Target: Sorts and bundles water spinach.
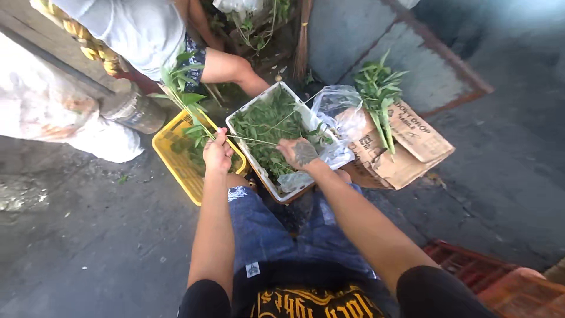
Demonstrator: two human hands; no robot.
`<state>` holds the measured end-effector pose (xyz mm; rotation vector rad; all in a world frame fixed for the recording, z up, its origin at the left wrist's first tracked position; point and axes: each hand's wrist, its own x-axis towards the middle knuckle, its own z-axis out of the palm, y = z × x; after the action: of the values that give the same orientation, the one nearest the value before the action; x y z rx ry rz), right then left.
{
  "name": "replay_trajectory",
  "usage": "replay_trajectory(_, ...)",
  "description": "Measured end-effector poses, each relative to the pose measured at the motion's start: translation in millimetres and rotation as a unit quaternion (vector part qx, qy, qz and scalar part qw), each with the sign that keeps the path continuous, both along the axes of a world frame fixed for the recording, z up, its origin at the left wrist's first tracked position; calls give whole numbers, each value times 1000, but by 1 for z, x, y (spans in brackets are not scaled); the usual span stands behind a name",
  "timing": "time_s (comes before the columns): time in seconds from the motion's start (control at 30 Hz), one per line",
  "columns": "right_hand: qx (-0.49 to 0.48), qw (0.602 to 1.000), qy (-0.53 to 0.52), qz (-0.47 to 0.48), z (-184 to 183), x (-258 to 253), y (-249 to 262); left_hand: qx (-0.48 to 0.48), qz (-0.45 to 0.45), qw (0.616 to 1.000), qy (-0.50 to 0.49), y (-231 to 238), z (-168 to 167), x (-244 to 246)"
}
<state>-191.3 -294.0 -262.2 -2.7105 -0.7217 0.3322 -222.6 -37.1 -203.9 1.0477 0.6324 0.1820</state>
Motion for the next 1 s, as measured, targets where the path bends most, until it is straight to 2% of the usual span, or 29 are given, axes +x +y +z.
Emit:
replay_trajectory(0.07, 26, 996, 75, -28, -1, 2, -7, -6, -7, 1000, 16, -6, -7, 1)
replay_trajectory(0.13, 108, 987, 111, -33, -6, 3, -15, -12, -13, 1000, 23, -12, -15, 3)
replay_trajectory(0.2, 156, 983, 94, -33, -7, 3, -20, -17, -13, 1000, 19, -15, -21, 5)
replay_trajectory(0.27, 181, 977, 73, -82, -8, 4, -25, -20, -7, 1000, 13, -16, -28, 5)
replay_trajectory(0.3, 223, 962, 76, -136, -7, 6, -27, -25, 0, 1000, 10, -19, -33, 4)
replay_trajectory(0.4, 370, 872, 37, -320, 5, 12, -21, -75, -7, 997, 24, -38, -55, -7)
replay_trajectory(0.47, 402, 850, -15, -340, 19, 11, -10, -116, -13, 992, 37, -55, -74, -11)
replay_trajectory(0.53, 362, 879, -19, -308, 37, 2, 6, -139, -30, 989, 40, -74, -84, -12)
replay_trajectory(0.6, 288, 919, -14, -267, 47, -12, 27, -120, -81, 989, 25, -93, -84, -13)
replay_trajectory(0.67, 249, 941, -16, -231, 34, -27, 44, -66, -124, 990, 19, -109, -79, -15)
replay_trajectory(0.77, 260, 936, -14, -236, 4, -45, 44, -32, -95, 995, 20, -117, -72, -8)
replay_trajectory(0.8, 304, 917, 5, -259, -6, -48, 40, -52, -79, 995, 13, -111, -72, -5)
replay_trajectory(0.83, 382, 874, 56, -296, -16, -53, 36, -80, -60, 995, 0, -103, -74, -5)
replay_trajectory(0.87, 480, 794, 131, -350, -24, -56, 35, -108, -46, 993, -11, -97, -78, -7)
replay_trajectory(0.9, 564, 686, 205, -411, -29, -56, 38, -124, -49, 991, -22, -96, -83, -9)
replay_trajectory(0.93, 608, 581, 268, -470, -29, -54, 44, -121, -67, 990, -31, -102, -91, -14)
replay_trajectory(0.97, 619, 515, 301, -511, -28, -49, 54, -89, -96, 991, -26, -113, -100, -18)
replay_trajectory(1.0, 609, 503, 309, -530, -31, -40, 65, -50, -117, 992, -8, -122, -105, -21)
